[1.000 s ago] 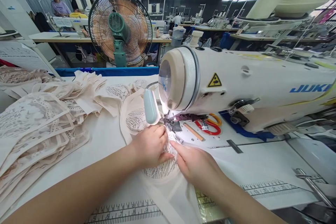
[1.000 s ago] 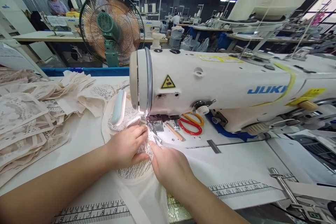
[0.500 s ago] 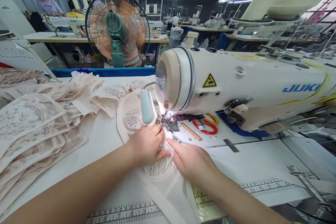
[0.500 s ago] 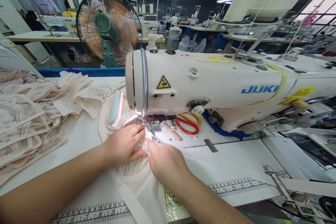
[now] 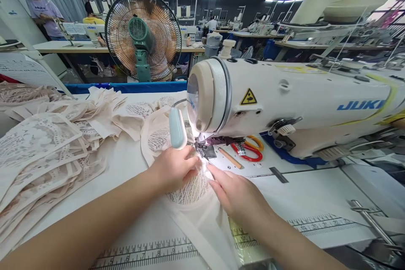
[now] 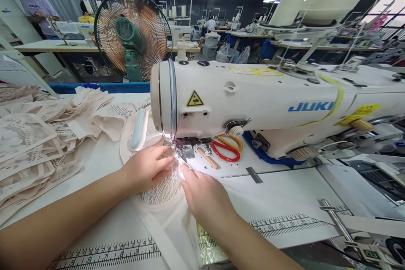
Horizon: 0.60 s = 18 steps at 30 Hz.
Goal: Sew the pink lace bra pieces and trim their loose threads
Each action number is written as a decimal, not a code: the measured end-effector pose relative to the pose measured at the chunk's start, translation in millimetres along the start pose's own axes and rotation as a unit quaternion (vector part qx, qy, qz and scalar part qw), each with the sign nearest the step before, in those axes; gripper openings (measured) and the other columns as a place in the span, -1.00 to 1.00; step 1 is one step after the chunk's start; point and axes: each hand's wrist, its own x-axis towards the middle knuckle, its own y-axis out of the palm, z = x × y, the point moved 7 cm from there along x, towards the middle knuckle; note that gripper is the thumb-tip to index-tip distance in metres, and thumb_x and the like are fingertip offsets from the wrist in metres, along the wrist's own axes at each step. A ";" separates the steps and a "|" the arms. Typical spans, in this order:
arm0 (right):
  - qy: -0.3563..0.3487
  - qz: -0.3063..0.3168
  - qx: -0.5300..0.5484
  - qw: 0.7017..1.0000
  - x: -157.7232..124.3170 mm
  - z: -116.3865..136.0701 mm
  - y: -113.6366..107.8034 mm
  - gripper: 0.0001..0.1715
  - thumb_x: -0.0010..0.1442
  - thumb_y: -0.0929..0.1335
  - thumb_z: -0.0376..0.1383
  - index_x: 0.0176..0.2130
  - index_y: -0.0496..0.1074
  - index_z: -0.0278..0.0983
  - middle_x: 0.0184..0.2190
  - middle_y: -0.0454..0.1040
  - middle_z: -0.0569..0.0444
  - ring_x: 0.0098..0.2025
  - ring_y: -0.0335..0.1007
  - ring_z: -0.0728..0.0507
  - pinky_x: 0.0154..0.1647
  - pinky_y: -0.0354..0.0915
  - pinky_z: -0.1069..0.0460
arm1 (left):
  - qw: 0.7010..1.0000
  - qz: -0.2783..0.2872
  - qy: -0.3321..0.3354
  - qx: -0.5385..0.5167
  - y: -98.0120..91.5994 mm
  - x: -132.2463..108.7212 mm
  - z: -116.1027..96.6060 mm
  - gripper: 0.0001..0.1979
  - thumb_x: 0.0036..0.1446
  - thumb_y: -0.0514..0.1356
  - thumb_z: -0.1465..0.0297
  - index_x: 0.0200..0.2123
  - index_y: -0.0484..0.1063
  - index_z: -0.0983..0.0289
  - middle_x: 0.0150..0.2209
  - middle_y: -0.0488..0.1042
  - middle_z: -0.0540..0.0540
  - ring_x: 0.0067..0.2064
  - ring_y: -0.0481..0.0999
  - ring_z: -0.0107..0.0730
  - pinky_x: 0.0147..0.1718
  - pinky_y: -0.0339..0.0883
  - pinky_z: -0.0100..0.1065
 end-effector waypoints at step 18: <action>-0.062 -0.005 0.019 0.998 -10.2 2.8 4.1 -0.73 0.19 0.27 -0.39 -0.09 0.39 -0.26 -0.30 0.39 0.01 -0.31 0.34 -0.16 -0.38 0.27 0.00 | 0.993 0.115 0.000 0.032 2.1 -34.4 -2.6 -0.16 -0.04 0.06 -0.18 0.19 0.17 0.22 0.28 0.04 0.27 0.28 0.00 0.09 0.19 -0.36 0.17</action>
